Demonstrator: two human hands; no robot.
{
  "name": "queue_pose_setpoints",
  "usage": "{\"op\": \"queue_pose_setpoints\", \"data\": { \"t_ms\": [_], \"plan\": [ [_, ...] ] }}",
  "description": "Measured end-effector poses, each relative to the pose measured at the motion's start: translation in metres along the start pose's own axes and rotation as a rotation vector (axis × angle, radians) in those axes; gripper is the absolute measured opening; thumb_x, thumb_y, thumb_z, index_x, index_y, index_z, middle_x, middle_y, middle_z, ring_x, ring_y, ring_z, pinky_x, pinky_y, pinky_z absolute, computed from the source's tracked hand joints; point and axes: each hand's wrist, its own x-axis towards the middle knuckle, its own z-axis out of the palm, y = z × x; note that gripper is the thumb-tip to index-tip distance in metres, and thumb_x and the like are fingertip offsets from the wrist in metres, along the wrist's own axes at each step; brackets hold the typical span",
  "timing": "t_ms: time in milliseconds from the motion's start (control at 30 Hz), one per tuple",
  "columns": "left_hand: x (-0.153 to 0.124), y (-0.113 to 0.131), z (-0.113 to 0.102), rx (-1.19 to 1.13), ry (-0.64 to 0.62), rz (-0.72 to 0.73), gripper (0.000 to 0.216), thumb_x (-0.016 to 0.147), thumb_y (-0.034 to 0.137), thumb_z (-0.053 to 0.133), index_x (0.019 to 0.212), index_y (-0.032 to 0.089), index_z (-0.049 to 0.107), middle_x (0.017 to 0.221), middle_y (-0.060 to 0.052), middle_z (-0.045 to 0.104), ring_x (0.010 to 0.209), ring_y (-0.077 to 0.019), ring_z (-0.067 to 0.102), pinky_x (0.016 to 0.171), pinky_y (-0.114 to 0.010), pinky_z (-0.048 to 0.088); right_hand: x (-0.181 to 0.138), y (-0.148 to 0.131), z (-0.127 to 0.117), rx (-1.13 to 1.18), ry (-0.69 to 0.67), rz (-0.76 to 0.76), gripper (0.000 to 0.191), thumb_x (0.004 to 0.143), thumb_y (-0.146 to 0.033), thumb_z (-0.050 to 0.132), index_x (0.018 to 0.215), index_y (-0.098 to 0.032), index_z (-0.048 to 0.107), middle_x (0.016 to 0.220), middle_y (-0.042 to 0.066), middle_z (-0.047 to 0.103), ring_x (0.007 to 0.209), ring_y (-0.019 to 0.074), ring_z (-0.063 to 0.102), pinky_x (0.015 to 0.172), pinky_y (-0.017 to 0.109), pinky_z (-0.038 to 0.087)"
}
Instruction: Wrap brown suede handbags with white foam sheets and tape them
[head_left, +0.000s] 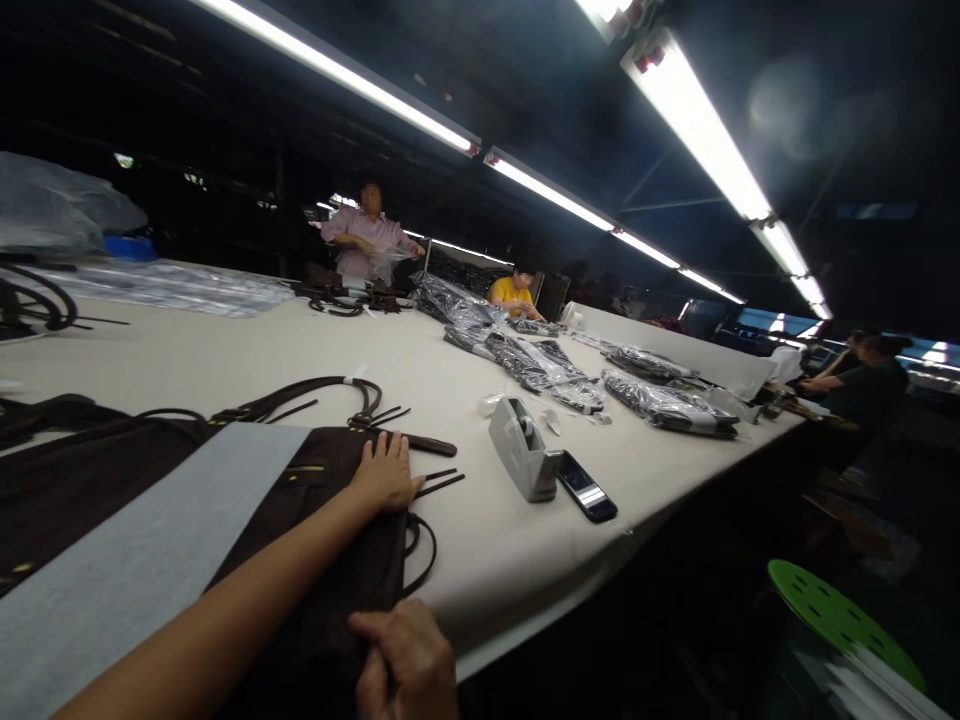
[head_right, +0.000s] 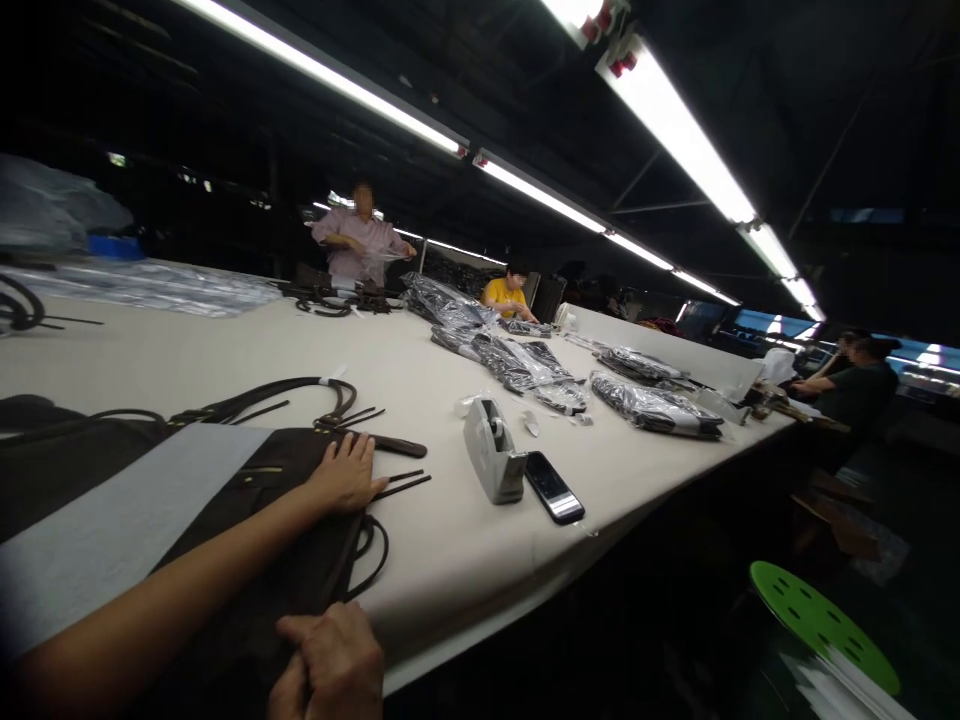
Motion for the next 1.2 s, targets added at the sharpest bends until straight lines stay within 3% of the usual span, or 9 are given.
{"op": "queue_pose_setpoints", "data": {
  "t_ms": [100,267,367,467,600,733,867,1033,1200],
  "plan": [
    [0.002,-0.003,-0.002,-0.014,-0.033,0.01,0.079,0.091,0.05,0.036,0.151,0.001,0.02,0.159,-0.02,0.012,0.148,-0.0384,0.009,0.12,-0.054,0.015,0.013,-0.008,-0.023,-0.063,-0.045,-0.034,0.035,0.079,-0.009,0.049,0.105,-0.022,0.068,0.085,0.007,0.062,0.079,0.0206,0.061,0.07,0.034,0.053],
    [0.0,-0.007,-0.002,-0.031,-0.071,0.017,0.078,0.093,0.056,0.038,0.153,0.01,0.017,0.161,-0.016,0.01,0.149,-0.0327,0.008,0.121,-0.055,0.012,0.065,-0.01,-0.055,-0.038,-0.229,-0.103,0.013,0.084,-0.017,0.06,0.091,-0.02,0.07,0.127,0.011,0.059,0.123,0.0258,0.052,0.106,0.044,0.044],
    [0.0,-0.007,-0.001,-0.043,-0.083,0.014,0.078,0.094,0.054,0.038,0.153,0.009,0.015,0.162,-0.016,0.008,0.15,-0.0326,0.006,0.121,-0.054,0.011,0.077,-0.001,-0.046,0.002,-0.462,-0.157,0.037,0.092,-0.028,0.057,0.125,-0.014,0.06,0.136,0.014,0.057,0.134,0.024,0.046,0.114,0.042,0.039],
    [-0.001,-0.007,0.001,-0.062,-0.087,0.023,0.079,0.094,0.051,0.033,0.153,0.004,0.01,0.162,-0.017,0.005,0.149,-0.0351,0.002,0.121,-0.053,0.01,0.054,0.007,-0.028,-0.075,-0.596,-0.158,0.058,0.094,-0.035,0.054,0.143,-0.004,0.043,0.144,0.019,0.049,0.14,0.0267,0.039,0.116,0.045,0.036],
    [0.0,-0.008,0.003,-0.092,-0.078,0.036,0.082,0.092,0.05,0.033,0.153,0.001,0.007,0.162,-0.018,0.002,0.149,-0.0379,-0.001,0.121,-0.054,0.007,0.008,0.012,-0.024,-0.203,-0.522,-0.152,0.066,0.092,-0.029,0.056,0.148,-0.002,0.034,0.152,0.022,0.036,0.147,0.0296,0.024,0.115,0.05,0.036],
    [0.005,-0.011,0.001,-0.135,-0.055,0.05,0.085,0.091,0.054,0.035,0.153,0.001,0.008,0.161,-0.019,0.004,0.149,-0.0381,-0.001,0.121,-0.052,0.007,-0.007,0.02,-0.033,-0.267,-0.489,-0.199,0.077,0.086,-0.022,0.062,0.151,-0.005,0.025,0.15,0.022,0.039,0.146,0.0296,0.027,0.115,0.054,0.035],
    [0.009,-0.016,0.001,-0.183,-0.011,0.062,0.084,0.092,0.054,0.035,0.152,0.001,0.011,0.16,-0.022,0.011,0.149,-0.0365,0.004,0.121,-0.05,0.01,0.001,0.03,-0.031,-0.308,-0.518,-0.315,0.089,0.078,-0.028,0.074,0.149,-0.003,0.028,0.144,0.026,0.045,0.142,0.0356,0.033,0.113,0.06,0.033],
    [0.002,-0.016,-0.001,-0.233,0.052,0.057,0.077,0.095,0.053,0.036,0.152,0.004,0.015,0.159,-0.022,0.014,0.15,-0.0322,0.008,0.121,-0.052,0.014,0.022,0.035,-0.031,-0.328,-0.449,-0.536,0.058,0.087,-0.012,0.054,0.143,-0.011,0.043,0.124,0.017,0.063,0.124,0.0288,0.054,0.109,0.051,0.041],
    [-0.031,-0.037,-0.035,-0.237,0.113,0.122,0.069,0.093,0.041,0.05,0.149,0.007,0.029,0.157,-0.02,0.026,0.147,-0.0287,0.022,0.12,-0.039,0.023,0.054,0.05,-0.063,-0.32,-0.441,-0.639,0.063,0.084,-0.003,0.044,0.146,-0.015,0.042,0.113,0.01,0.069,0.108,0.0229,0.064,0.103,0.045,0.044]
  ]
}}
